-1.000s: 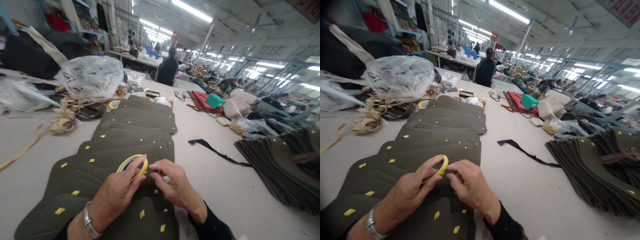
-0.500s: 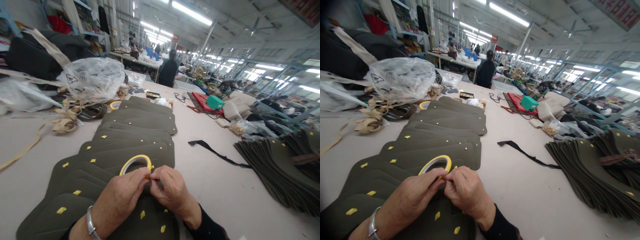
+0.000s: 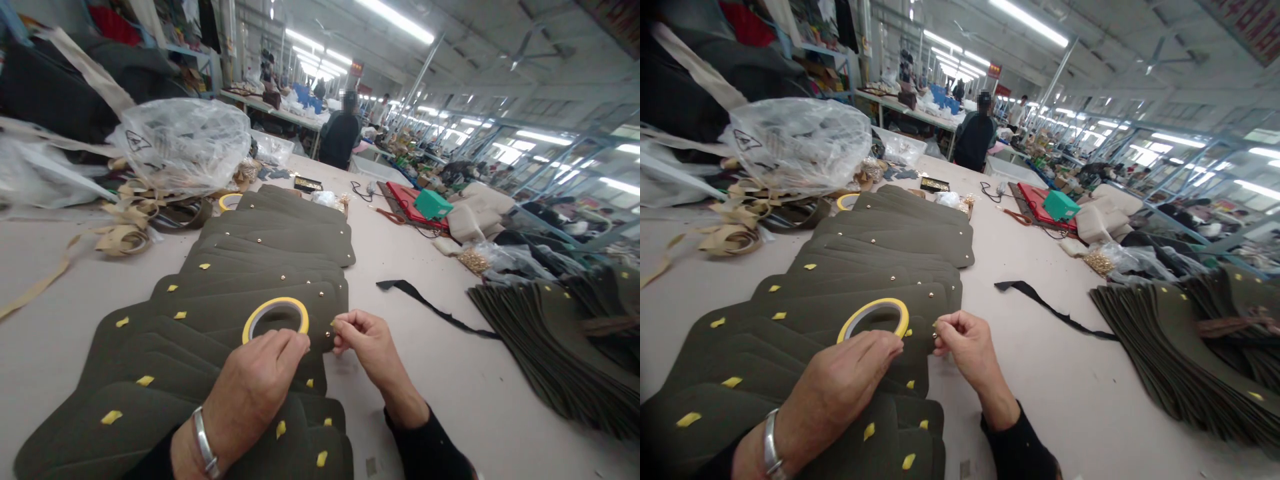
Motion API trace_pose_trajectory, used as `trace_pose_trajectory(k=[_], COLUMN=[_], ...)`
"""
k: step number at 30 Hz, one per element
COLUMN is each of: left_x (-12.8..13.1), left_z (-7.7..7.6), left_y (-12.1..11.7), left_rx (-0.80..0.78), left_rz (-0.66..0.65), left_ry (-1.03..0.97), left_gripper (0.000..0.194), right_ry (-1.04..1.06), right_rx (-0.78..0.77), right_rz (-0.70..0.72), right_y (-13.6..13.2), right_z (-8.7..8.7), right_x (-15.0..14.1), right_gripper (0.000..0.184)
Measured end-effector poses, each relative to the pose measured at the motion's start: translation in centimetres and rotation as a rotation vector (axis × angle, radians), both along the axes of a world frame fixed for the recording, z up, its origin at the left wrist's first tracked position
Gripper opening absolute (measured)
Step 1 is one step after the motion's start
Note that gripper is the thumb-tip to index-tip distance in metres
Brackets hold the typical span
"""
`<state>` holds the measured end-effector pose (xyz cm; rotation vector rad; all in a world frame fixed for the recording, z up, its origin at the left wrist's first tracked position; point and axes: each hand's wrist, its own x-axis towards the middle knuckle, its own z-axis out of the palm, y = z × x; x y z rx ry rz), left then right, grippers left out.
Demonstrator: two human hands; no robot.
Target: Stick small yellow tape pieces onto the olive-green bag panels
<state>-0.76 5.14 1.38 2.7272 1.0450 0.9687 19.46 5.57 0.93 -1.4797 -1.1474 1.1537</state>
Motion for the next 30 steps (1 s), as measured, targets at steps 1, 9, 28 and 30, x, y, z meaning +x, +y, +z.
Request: trace_pose_trajectory(k=[1, 9, 28, 30], left_x=[0.0, 0.7, 0.6, 0.5], left_z=[-0.4, -1.5, -1.4, -1.6], left_y=[0.2, 0.6, 0.6, 0.8], left_rx=[-0.027, -0.214, -0.3, -0.305], left_rz=[0.024, 0.071, 0.087, 0.092], left_ry=[0.093, 0.426, 0.384, 0.371], left_gripper=[0.011, 0.016, 0.017, 0.017], right_ry=[-0.04, -0.457, -0.919, -1.083], right_rx=[-0.013, 0.073, 0.482, 0.613], right_rz=[0.025, 0.167, 0.287, 0.44], right_y=[0.1, -0.6, -0.9, -0.9], right_z=[-0.4, -1.8, -1.4, -1.5], right_x=[0.9, 1.7, 2.1, 2.2], right_gripper=[0.025, 0.016, 0.011, 0.018])
